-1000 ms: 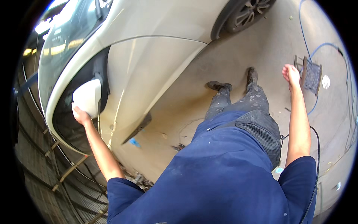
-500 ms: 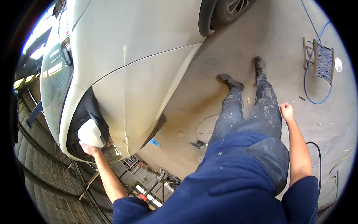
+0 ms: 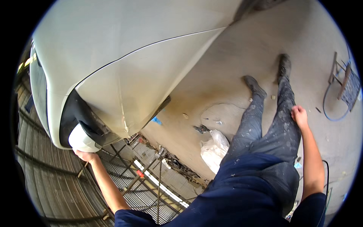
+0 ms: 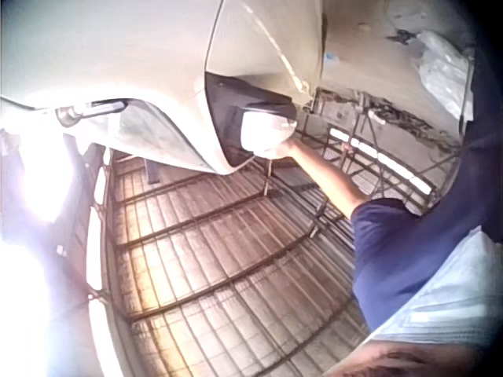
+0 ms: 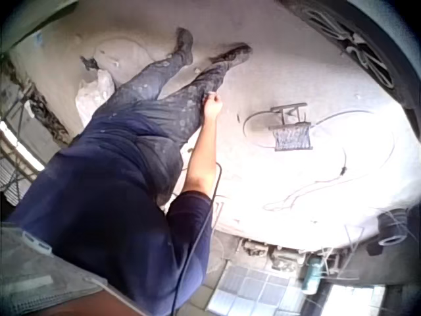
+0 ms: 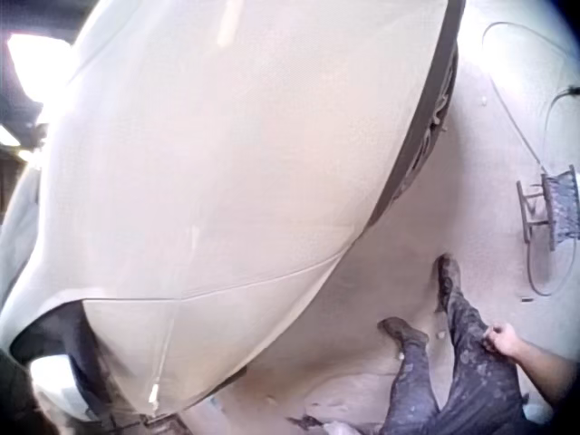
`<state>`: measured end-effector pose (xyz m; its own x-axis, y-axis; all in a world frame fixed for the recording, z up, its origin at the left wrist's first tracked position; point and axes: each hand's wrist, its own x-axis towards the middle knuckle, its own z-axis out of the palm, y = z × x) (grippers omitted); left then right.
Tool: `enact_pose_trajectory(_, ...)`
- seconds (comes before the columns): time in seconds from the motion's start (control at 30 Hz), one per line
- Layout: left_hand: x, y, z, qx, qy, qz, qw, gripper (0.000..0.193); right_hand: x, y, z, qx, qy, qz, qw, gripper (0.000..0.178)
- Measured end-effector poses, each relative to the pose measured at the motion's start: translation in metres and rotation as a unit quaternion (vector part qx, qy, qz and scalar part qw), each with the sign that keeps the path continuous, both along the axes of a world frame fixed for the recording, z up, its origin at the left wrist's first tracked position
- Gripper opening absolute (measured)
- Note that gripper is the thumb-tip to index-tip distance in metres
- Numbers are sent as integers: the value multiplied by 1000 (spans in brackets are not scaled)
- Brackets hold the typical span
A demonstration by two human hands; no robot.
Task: The person repeatedly handles a white car side mirror, aligning and pressing it into place on the driver's side door. They walk around the vehicle to check fit and reposition the mirror multiple times. A spray can is briefly used near the mirror area.
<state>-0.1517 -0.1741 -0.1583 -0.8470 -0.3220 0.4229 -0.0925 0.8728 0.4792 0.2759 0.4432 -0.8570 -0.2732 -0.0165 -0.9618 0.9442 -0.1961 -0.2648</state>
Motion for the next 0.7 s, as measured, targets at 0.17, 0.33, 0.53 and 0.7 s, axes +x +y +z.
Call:
enact_pose_trajectory(0.17,-7,2,-11,-50,12,-27,998,45,34,-7,-23,11,-7,3,1000,21)
enact_pose_trajectory(0.33,4,-14,17,-83,-26,-35,996,46,6,-17,-13,3,-11,7,1000,15)
enact_pose_trajectory(0.53,-1,16,9,-208,-16,-43,977,47,-46,-24,-13,-28,44,-20,998,10)
enact_pose_trajectory(0.7,-7,19,15,-177,-43,-68,981,46,-66,-52,-5,-50,44,-49,997,11)
